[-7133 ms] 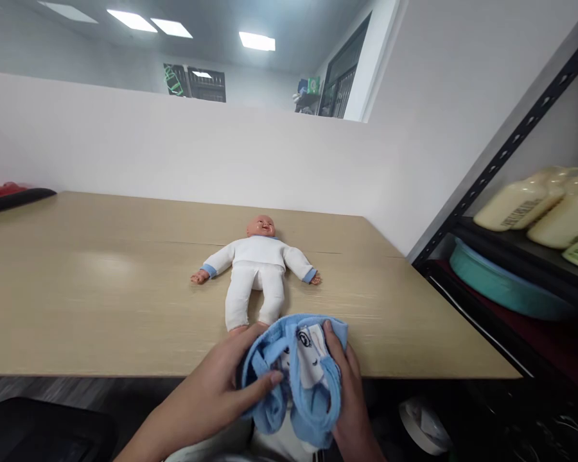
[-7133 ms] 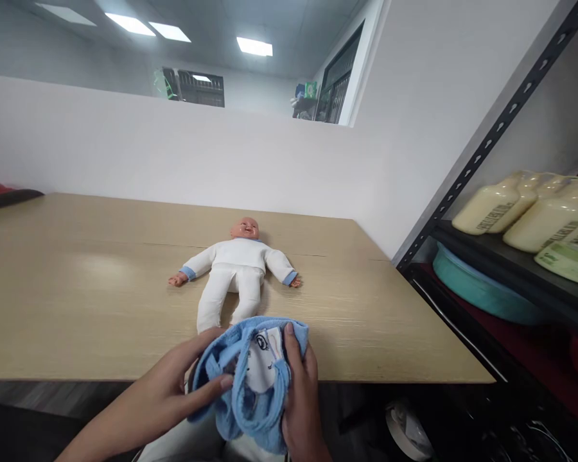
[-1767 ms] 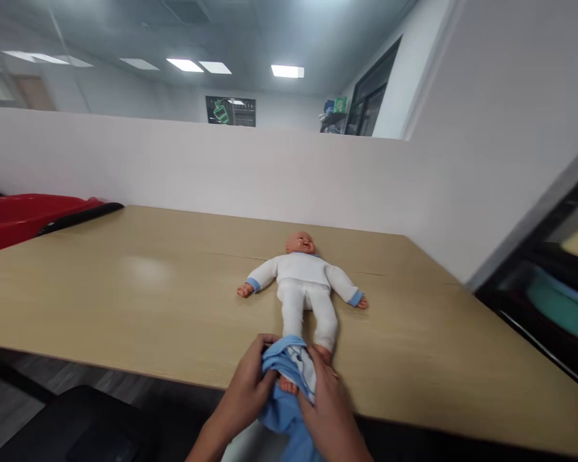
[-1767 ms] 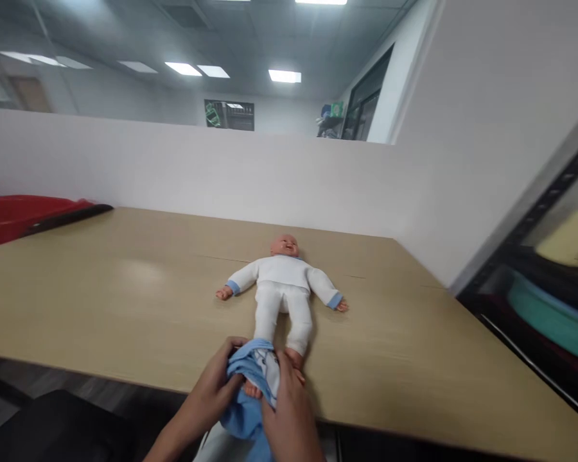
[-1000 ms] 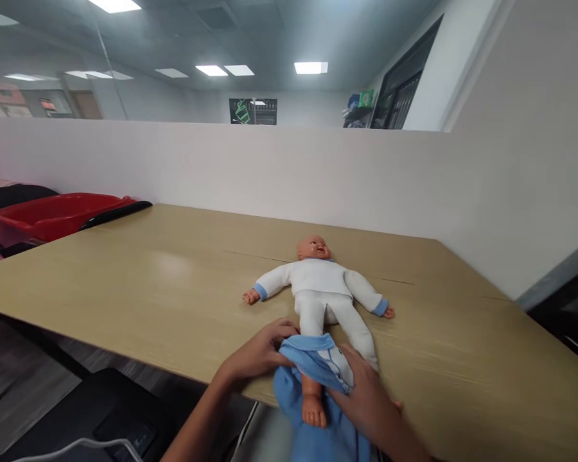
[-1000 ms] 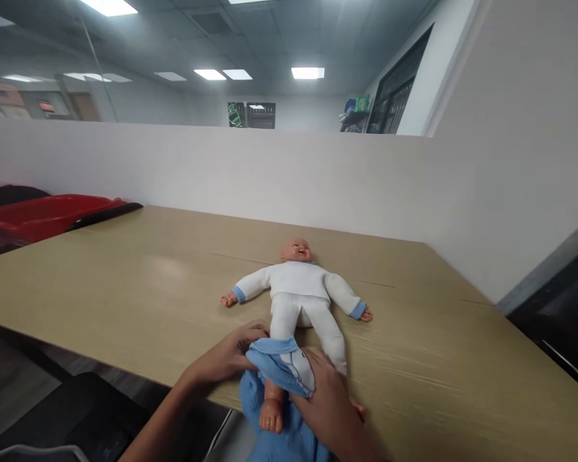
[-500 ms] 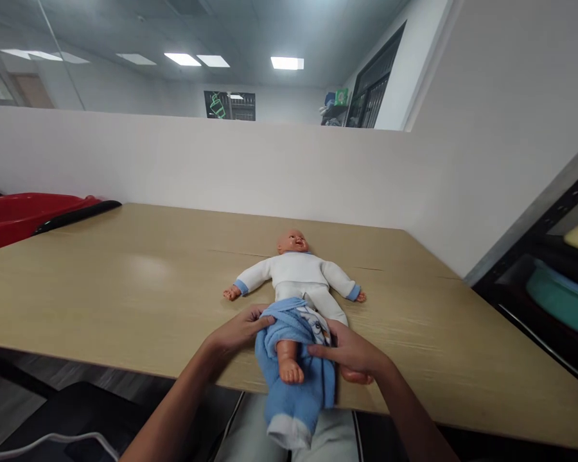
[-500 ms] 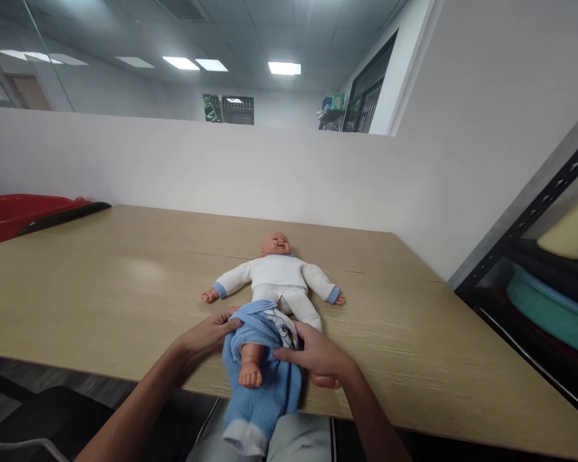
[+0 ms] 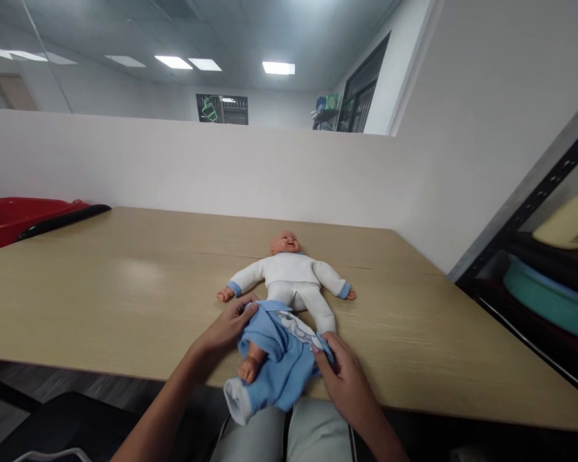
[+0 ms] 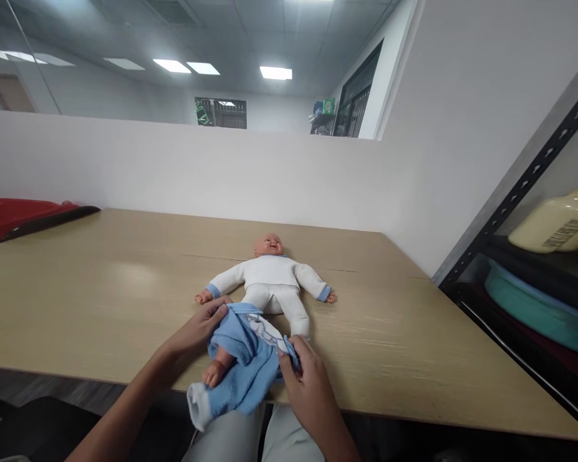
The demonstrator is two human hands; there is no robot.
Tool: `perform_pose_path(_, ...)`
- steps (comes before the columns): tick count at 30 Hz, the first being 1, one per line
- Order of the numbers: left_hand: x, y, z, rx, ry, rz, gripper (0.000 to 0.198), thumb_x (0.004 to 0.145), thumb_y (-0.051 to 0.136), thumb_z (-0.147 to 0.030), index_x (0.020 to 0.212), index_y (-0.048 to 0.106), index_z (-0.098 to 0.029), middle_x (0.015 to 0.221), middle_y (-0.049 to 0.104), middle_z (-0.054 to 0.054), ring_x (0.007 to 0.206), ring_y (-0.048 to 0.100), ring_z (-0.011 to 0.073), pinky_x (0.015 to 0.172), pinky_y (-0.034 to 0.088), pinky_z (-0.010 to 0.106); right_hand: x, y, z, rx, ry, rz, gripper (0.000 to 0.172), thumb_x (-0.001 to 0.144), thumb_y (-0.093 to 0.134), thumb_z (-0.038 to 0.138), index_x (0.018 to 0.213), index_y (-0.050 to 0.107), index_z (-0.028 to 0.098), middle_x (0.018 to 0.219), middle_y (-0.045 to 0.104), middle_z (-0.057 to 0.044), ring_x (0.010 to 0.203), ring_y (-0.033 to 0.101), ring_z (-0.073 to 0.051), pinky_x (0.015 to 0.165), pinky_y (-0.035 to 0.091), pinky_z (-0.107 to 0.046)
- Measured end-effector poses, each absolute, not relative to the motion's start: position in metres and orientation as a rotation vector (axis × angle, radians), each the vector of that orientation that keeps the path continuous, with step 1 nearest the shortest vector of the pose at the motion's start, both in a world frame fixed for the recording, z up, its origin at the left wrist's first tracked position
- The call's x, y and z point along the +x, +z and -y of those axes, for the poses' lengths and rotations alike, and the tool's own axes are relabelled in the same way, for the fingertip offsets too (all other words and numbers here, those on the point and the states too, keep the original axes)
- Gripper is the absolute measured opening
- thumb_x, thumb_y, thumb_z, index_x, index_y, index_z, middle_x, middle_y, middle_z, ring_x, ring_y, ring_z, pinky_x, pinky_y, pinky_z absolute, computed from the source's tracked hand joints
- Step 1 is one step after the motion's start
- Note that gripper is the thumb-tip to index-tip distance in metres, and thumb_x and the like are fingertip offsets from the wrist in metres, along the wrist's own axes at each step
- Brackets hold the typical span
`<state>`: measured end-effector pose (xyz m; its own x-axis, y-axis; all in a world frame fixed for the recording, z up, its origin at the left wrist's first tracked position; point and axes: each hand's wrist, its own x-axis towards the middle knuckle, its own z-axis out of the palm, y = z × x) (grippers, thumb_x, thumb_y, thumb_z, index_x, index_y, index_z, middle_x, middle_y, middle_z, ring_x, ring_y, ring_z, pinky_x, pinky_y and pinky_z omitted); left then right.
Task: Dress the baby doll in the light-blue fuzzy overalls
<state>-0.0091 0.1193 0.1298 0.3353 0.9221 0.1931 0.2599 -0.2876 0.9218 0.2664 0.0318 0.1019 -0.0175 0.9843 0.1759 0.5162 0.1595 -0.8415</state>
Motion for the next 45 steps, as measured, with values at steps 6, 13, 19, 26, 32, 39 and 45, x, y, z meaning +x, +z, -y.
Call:
perform_pose_path(6, 0.008, 0.167, -0.102, 2.219, 0.880, -0.917, 0.063, 0.079, 0.083, -0.057, 0.130, 0.065, -0.023, 0.138, 0.063, 0.012, 0.133, 0.052, 0.0330, 0.118, 0.038, 0.045, 0.253, 0.108, -0.041, -1.469, 0.984, 1.282, 0.081, 0.093, 0.048, 0.078, 0.145, 0.057, 0.017, 0.158, 0.056, -0.015, 0.149, 0.048, -0.033, 0.126, 0.038, -0.048)
perform_pose_path(13, 0.063, 0.183, -0.115, 2.195, 0.398, -0.655, 0.047, 0.075, 0.087, -0.050, 0.107, 0.074, -0.018, 0.089, 0.074, 0.002, 0.079, 0.067, 0.0237, 0.073, 0.053, 0.032, 0.267, 0.149, -0.043, -1.390, 1.073, 1.472, 0.068, 0.094, 0.057, 0.071, 0.140, 0.061, 0.020, 0.142, 0.069, -0.013, 0.138, 0.060, -0.031, 0.119, 0.046, -0.047)
perform_pose_path(19, 0.066, 0.188, -0.121, 2.025, 0.445, -0.451, 0.031, 0.090, 0.066, -0.031, 0.115, 0.075, -0.015, 0.112, 0.077, 0.006, 0.108, 0.070, 0.0313, 0.095, 0.054, 0.038, 0.300, 0.163, -0.005, -1.453, 1.186, 1.873, 0.047, 0.089, 0.074, 0.054, 0.125, 0.074, 0.025, 0.130, 0.076, -0.008, 0.120, 0.070, -0.034, 0.111, 0.052, -0.051)
perform_pose_path(26, 0.063, 0.200, -0.107, 1.943, 0.373, -0.541, 0.046, 0.092, 0.064, -0.031, 0.138, 0.065, -0.025, 0.139, 0.071, 0.007, 0.128, 0.065, 0.0316, 0.110, 0.051, 0.044, 0.296, 0.135, -0.004, -1.308, 1.097, 1.660, 0.056, 0.099, 0.058, 0.058, 0.142, 0.065, 0.023, 0.153, 0.062, -0.012, 0.146, 0.052, -0.033, 0.128, 0.034, -0.053)
perform_pose_path(32, 0.074, 0.189, -0.115, 1.867, 0.202, -0.364, 0.061, 0.074, 0.089, -0.047, 0.126, 0.070, -0.021, 0.122, 0.076, 0.006, 0.114, 0.071, 0.0318, 0.103, 0.056, 0.043, 0.292, 0.128, -0.018, -1.309, 1.198, 1.450, 0.068, 0.094, 0.060, 0.068, 0.141, 0.065, 0.020, 0.146, 0.067, -0.015, 0.142, 0.056, -0.035, 0.125, 0.037, -0.056)
perform_pose_path(39, 0.074, 0.177, -0.121, 1.941, 0.118, -0.374, 0.061, 0.077, 0.079, -0.067, 0.108, 0.078, -0.015, 0.105, 0.079, 0.007, 0.099, 0.071, 0.0341, 0.093, 0.058, 0.041, 0.300, 0.152, 0.014, -1.503, 1.288, 1.763, 0.081, 0.069, 0.092, 0.054, 0.141, 0.066, 0.027, 0.141, 0.069, -0.011, 0.127, 0.064, -0.040, 0.113, 0.049, -0.055)
perform_pose_path(45, 0.071, 0.171, -0.120, 1.949, 0.256, -0.342, 0.068, 0.090, 0.067, -0.061, 0.137, 0.064, -0.013, 0.135, 0.070, 0.013, 0.130, 0.060, 0.0376, 0.114, 0.046, 0.046, 0.293, 0.108, 0.015, -1.480, 1.080, 1.467, 0.058, 0.092, 0.062, 0.050, 0.144, 0.060, 0.024, 0.146, 0.066, -0.010, 0.141, 0.056, -0.033, 0.123, 0.041, -0.050)
